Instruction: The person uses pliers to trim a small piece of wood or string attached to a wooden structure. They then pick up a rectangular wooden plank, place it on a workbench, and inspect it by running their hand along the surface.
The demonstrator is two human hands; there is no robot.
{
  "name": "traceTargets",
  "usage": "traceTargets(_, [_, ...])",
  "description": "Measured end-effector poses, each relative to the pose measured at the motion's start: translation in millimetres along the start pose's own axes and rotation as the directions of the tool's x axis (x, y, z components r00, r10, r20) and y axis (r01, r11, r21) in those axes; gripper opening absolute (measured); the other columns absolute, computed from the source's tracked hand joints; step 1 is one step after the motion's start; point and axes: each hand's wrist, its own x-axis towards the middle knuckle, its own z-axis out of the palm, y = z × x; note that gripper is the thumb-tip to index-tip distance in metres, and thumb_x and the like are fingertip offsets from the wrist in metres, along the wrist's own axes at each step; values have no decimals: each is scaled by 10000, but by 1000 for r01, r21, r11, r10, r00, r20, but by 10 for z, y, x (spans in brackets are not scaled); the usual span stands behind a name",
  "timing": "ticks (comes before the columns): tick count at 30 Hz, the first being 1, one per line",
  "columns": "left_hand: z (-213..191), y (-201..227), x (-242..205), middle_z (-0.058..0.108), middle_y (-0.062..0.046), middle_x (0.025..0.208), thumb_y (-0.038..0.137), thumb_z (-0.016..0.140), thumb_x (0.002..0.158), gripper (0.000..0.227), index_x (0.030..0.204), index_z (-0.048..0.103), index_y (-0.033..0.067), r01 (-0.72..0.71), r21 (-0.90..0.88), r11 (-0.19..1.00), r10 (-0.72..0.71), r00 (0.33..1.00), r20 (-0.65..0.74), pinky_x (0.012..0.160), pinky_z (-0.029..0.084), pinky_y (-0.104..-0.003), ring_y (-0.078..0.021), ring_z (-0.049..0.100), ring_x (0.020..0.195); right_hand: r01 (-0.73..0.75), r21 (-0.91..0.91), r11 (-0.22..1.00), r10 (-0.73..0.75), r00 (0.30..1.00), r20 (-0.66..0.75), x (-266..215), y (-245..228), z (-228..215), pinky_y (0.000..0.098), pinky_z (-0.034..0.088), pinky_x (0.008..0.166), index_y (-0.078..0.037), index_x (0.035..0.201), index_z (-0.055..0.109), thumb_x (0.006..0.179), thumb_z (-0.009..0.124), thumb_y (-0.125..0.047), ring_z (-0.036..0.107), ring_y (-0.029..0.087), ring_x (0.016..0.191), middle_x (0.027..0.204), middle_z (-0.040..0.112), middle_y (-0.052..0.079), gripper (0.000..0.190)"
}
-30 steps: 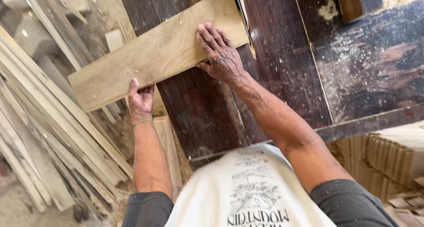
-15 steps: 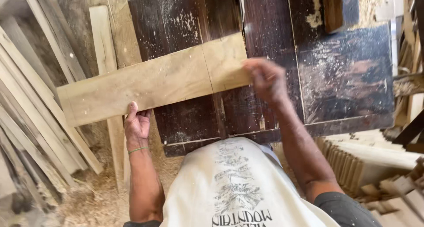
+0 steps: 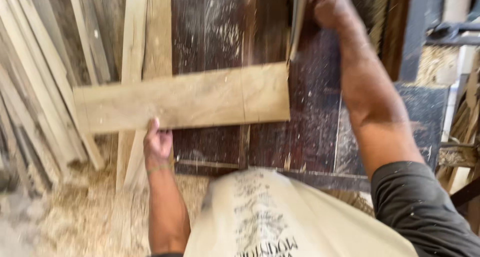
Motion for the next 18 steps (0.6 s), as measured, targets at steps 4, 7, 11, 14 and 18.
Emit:
traceTargets(4, [-101, -69, 54, 601, -81, 1348, 176, 795, 914, 543, 1390, 556, 69, -23, 5, 1000, 23, 1000, -19, 1078, 495, -440, -255, 564, 1258, 275, -96, 957, -285, 953, -103, -838, 32, -388, 361, 505, 623, -6, 792, 596, 952, 457, 229, 641, 177, 743, 841, 680, 106, 316])
traceTargets(7, [75, -82, 136, 592, -124, 1331, 199, 820, 862, 629, 1420, 571, 49, -53, 37, 998, 57, 992, -108, 1035, 512, -433, -284, 554, 1248, 195, -21, 981, -195, 954, -228, -1826, -174, -496, 327, 630, 768, 23, 901, 682, 952, 421, 182, 737, 191, 952, 1027, 740, 139, 310])
traceTargets(11, [359, 95, -145, 592, -186, 1301, 212, 818, 814, 684, 1388, 490, 38, -47, 106, 993, 69, 975, -213, 959, 606, -481, -331, 622, 1192, -113, -72, 991, 99, 980, -171, -3055, -867, -163, 398, 582, 814, 3, 1273, 674, 1067, 663, -109, 631, 312, 1084, 1281, 657, 237, 235])
traceTargets(14, [557, 284, -391, 591, -311, 1293, 275, 781, 908, 683, 1397, 502, -112, -2, 301, 954, 105, 940, -324, 864, 641, -459, -372, 676, 1106, -291, -256, 922, 276, 957, -92, -3496, -1446, 177, 575, 399, 1143, -78, 1413, 635, 843, 841, -314, 377, 354, 1447, 1582, 458, 169, 650])
traceTargets(18, [732, 382, -664, 597, -281, 1260, 245, 739, 880, 658, 1381, 434, -53, 12, 330, 944, 109, 932, -346, 802, 644, -445, -374, 712, 1041, -252, -433, 865, 218, 968, -127, -3881, -1793, 536, 586, 242, 1216, -157, 1404, 625, 687, 900, -437, 246, 344, 1519, 1642, 341, 147, 817])
